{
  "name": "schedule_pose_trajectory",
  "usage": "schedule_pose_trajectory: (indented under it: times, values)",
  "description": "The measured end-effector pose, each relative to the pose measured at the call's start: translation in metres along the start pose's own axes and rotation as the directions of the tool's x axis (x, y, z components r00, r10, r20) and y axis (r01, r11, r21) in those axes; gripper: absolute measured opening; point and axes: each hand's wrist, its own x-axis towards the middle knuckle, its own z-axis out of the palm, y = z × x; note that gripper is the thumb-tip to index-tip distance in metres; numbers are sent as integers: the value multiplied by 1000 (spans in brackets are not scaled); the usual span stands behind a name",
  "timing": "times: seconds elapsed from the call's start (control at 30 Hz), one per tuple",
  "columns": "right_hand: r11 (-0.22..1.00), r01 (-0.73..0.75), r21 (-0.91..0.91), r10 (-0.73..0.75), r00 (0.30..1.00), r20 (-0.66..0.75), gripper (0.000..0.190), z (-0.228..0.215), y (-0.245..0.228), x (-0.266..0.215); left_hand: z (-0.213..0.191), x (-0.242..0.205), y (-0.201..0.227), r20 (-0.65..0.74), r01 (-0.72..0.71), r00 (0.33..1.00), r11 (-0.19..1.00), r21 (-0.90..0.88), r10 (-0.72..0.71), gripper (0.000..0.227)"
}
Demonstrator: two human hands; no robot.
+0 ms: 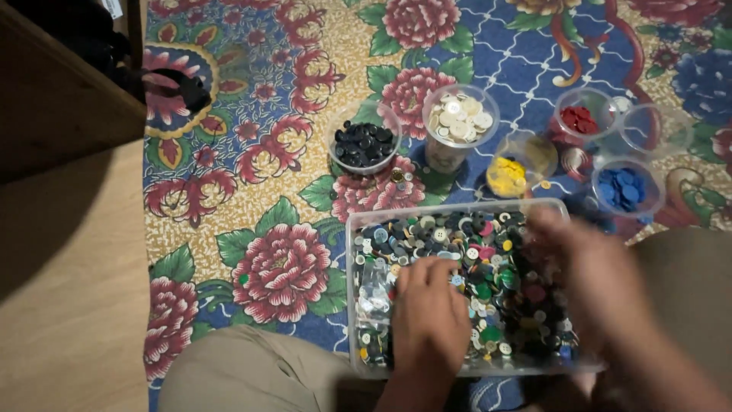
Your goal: Sorting various colored buttons from a large plastic tray into smaller color-coded plastic cups while sitting on the floor.
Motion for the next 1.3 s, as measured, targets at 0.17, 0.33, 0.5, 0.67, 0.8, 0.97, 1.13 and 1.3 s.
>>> schedule_pose_trajectory:
  times: [0.17,0.33,0.5,0.67,0.8,0.97,1.13,1.3]
  values:
    - [861,305,-406,-237,948,211,50,8,113,46,9,-12,-17,-36,278,961,953,124,-275,60]
    - [796,465,-387,-285,853,438,54,22,119,25,18,-17,-30,35,372,924,917,143,-380,77]
    - [858,330,-393,-192,917,351,41,6,100,-6,-2,-13,-33,-1,408,913,912,43,-409,62]
    - [657,623,-424,-506,782,364,49,-8,149,62,2,-30,-50,19,347,938,938,23,-347,71]
    - [599,697,-395,-459,703,544,59,14,152,38,-4,-34,-57,22,198,979,976,91,-201,79]
    - [593,705,-390,-369,668,646,56,5,138,26,-17,-23,-46,126,271,949,951,149,-290,84]
    - [689,436,-579,-114,854,508,54,-7,109,12,-5,-25,-45,201,324,915,933,157,-351,54]
    - [652,517,-555,-21,744,668,40,3,125,21,-12,-9,-54,265,290,918,955,57,-294,42]
